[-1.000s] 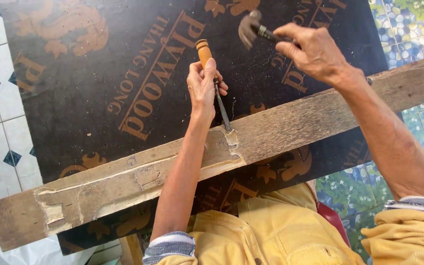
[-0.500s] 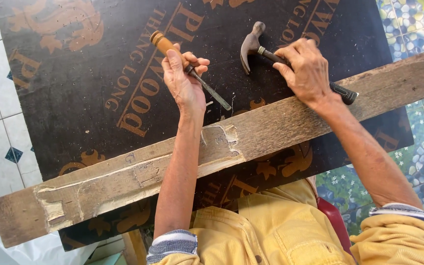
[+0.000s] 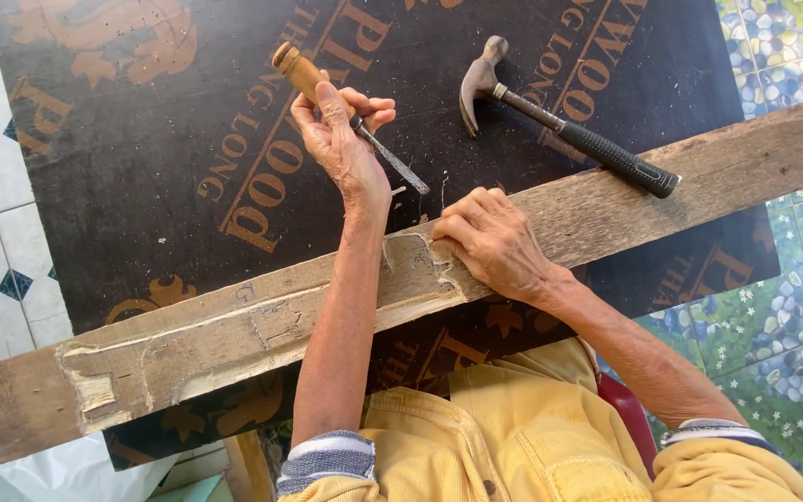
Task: A person uses a hammer and a chisel to carve out a section of a wooden plank placed on a plywood sheet.
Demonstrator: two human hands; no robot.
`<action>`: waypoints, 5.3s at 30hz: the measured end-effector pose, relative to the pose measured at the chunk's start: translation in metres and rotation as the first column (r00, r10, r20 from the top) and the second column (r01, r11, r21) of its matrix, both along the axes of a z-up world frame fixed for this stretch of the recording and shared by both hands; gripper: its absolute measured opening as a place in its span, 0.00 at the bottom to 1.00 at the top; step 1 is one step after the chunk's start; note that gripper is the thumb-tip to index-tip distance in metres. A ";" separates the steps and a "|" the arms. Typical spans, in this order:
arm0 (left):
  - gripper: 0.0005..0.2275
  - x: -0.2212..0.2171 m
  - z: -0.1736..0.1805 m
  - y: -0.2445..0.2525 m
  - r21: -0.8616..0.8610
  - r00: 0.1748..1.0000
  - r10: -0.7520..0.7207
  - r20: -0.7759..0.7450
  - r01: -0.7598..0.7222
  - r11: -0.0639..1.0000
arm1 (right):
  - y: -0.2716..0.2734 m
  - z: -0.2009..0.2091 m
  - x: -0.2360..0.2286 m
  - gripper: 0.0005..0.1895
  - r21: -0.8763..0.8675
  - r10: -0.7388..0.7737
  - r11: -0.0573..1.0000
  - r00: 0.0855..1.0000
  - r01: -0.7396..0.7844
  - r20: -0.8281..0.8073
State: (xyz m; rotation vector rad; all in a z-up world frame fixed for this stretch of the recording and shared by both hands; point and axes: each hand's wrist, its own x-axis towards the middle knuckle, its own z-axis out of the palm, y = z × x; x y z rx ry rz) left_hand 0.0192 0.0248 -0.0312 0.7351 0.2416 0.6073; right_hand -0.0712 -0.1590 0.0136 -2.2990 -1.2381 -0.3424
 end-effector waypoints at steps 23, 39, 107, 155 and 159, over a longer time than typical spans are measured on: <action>0.10 0.002 0.003 -0.010 0.007 0.998 -0.007 0.065 0.006 1.000 | 0.000 0.000 -0.006 0.08 -0.067 -0.042 0.997 0.999 0.040 -0.020; 0.14 0.006 -0.013 -0.016 -0.039 0.991 -0.069 0.116 0.074 0.997 | 0.001 -0.011 -0.008 0.03 -0.049 -0.122 0.992 0.979 0.115 -0.163; 0.12 0.000 0.005 -0.003 0.059 0.987 -0.152 0.056 0.149 0.987 | 0.006 0.001 0.003 0.07 -0.182 0.027 0.983 0.987 0.001 0.156; 0.12 -0.043 0.054 -0.004 0.168 0.737 -0.623 0.261 0.601 0.782 | -0.095 -0.033 0.067 0.18 -0.149 -0.604 0.765 0.779 0.626 0.171; 0.09 -0.078 0.105 0.015 0.534 0.835 -0.542 0.094 0.417 0.736 | -0.088 -0.016 0.060 0.18 -0.021 -0.550 0.827 0.816 0.562 0.176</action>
